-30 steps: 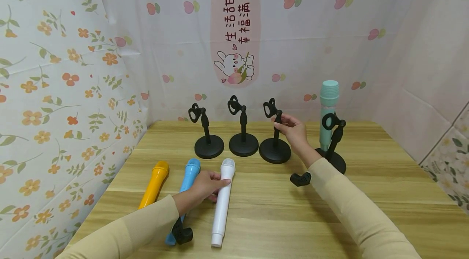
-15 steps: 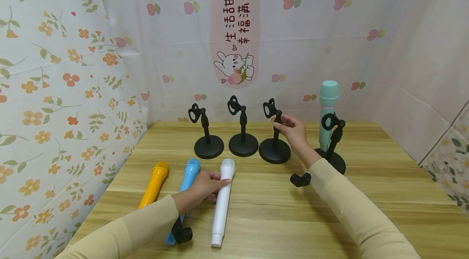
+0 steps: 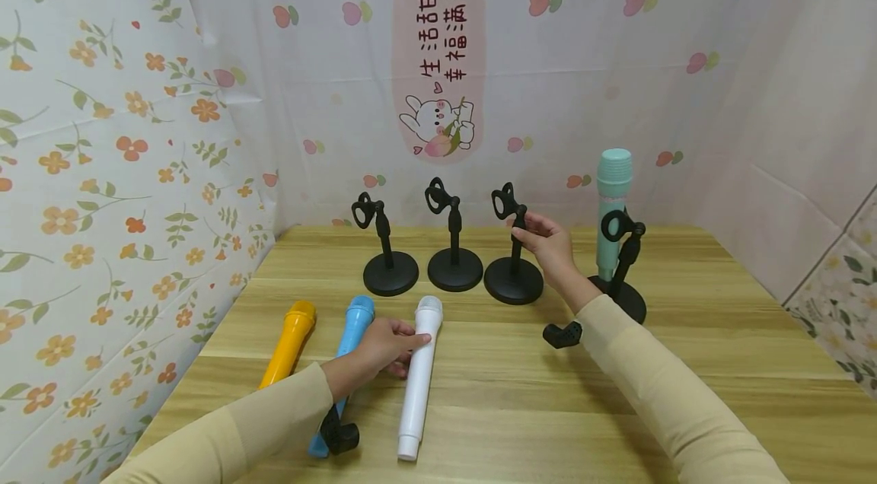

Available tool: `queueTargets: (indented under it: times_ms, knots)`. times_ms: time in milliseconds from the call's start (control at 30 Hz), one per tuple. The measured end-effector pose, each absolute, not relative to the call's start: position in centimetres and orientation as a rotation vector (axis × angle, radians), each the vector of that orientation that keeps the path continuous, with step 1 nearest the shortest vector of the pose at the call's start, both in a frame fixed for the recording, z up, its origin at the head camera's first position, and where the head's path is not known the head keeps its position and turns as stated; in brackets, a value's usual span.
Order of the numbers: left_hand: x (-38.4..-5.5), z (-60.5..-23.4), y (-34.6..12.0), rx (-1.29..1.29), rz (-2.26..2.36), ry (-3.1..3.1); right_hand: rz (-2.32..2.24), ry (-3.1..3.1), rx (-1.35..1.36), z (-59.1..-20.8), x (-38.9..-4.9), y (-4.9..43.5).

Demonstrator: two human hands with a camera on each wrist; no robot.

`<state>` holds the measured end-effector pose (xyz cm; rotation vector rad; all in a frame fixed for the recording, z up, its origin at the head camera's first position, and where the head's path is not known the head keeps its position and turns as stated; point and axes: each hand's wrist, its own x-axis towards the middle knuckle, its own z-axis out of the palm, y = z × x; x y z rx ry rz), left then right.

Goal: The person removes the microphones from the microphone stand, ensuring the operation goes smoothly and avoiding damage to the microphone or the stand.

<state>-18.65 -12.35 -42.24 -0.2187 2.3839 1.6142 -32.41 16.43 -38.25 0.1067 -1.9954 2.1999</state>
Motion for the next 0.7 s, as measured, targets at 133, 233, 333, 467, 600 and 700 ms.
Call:
queueTargets:
  times_ms: [133,233,333,467,600,700]
  knots:
    - [-18.61,-42.28,-12.43,-0.215,1.623,2.377,2.199,-1.994,0.104,-38.21,-32.27,16.39]
    - [-18.61,-42.30,-12.46,-0.216,1.623,2.376,2.208,-1.989,0.097,-38.18,-32.23,16.43]
    - [-18.61,-42.32,-12.47,-0.216,1.622,2.377,2.218,-1.982,0.086,-38.16,-32.24,16.43]
    - [-18.55,-42.27,-12.51,-0.209,1.618,2.385,2.216,-1.981,0.083,-38.21,-32.31,16.45]
    - [-18.47,-42.24,-12.63,-0.201,1.615,2.383,2.230,-1.962,0.087,-38.24,-32.23,16.48]
    - [-18.44,-42.17,-12.70,-0.197,1.620,2.376,2.256,-1.941,0.096,-38.26,-32.14,16.59]
